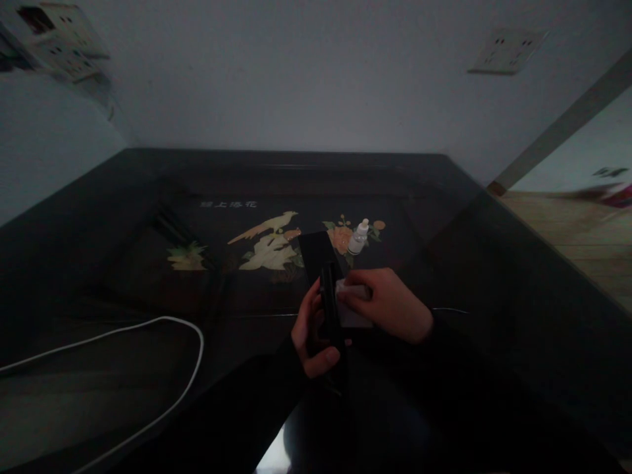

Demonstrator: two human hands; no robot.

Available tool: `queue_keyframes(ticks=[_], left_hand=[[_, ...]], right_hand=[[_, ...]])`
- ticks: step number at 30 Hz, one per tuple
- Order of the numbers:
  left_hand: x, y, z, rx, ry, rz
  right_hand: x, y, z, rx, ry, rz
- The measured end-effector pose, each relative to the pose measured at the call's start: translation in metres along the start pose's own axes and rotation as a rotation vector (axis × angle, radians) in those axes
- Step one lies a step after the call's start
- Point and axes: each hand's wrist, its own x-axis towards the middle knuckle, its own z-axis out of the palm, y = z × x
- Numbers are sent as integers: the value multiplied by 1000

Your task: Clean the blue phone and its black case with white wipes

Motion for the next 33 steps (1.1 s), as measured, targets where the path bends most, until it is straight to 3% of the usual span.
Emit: queue_keyframes(ticks=[3,5,7,12,14,18,23,28,33], left_hand=[[3,-5,-6,22,6,107],[4,-6,-8,6,30,131],[4,-5,-6,11,53,125],[-2,1,5,-123,29,-21],[-2,-1,5,-147,37,-30],[4,-9,-3,-78,126,102],[7,-11,-3,-68,202,130],[8,-8,1,-89,261,124],[9,-11,0,-100,258,152]], right_hand=[[-7,-3,5,18,-317,-110],[-8,-5,7,37,-407,-145],[-7,-5,6,29,-322,-96],[-1,-4,0,-22,111,37],[-1,-4,1,-34,77,25],[-7,-6,7,-77,-196,-77],[-9,-9,8,-105,-69,-28],[-10,-9,7,-138,-212,-79],[-9,-10,6,-166,-195,-28]])
